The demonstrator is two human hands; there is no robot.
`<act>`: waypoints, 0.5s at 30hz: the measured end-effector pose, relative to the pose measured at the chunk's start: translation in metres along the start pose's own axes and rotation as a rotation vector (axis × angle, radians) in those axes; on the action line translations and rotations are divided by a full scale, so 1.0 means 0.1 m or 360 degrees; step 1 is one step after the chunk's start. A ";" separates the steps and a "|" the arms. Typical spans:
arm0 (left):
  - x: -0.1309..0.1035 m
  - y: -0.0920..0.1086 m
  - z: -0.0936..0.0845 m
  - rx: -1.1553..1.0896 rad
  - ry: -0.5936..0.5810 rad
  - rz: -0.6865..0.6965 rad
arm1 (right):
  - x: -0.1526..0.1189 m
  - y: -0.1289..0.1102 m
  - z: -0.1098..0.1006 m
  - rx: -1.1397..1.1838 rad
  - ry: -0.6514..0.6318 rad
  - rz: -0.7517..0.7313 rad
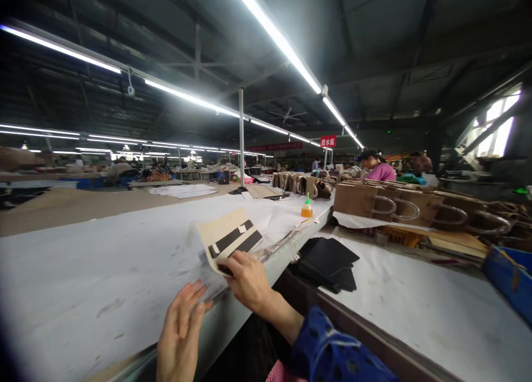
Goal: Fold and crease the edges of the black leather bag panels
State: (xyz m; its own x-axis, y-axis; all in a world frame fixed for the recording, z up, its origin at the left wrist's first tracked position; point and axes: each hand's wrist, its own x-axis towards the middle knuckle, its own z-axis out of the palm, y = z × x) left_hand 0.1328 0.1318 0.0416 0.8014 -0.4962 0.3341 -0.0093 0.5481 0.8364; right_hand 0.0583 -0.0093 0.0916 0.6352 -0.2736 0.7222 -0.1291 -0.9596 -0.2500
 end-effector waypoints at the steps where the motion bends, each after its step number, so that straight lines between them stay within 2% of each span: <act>1: -0.01 0.04 -0.01 -0.0011 -0.0011 0.0002 | -0.12 -0.11 0.07 -0.0023 -0.0028 -0.0101; 5: -0.04 0.20 -0.05 0.0006 -0.0034 0.0028 | -0.46 -0.45 0.17 -0.0053 -0.0059 -0.0352; 9: 0.02 0.14 -0.18 0.0142 0.0330 -0.0068 | -0.59 -0.58 0.02 0.0047 -0.0141 -0.0520; 11: 0.08 0.04 -0.23 0.0220 0.0416 -0.0098 | -0.63 -0.45 -0.15 0.0075 -0.0220 -0.0454; 12: 0.10 0.00 -0.24 0.0268 0.0431 -0.0110 | -0.66 -0.30 -0.25 0.0034 -0.0213 -0.0319; 15: 0.11 -0.05 -0.23 0.0471 0.0486 -0.0071 | -0.80 0.38 -0.59 -0.0318 0.0023 0.0387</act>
State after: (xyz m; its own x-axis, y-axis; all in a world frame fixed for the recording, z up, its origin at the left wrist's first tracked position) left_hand 0.1558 0.1395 0.0312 0.9447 -0.2685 0.1882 -0.1066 0.2915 0.9506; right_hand -0.0422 -0.0279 0.0629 0.5568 -0.4959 0.6664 -0.4237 -0.8596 -0.2856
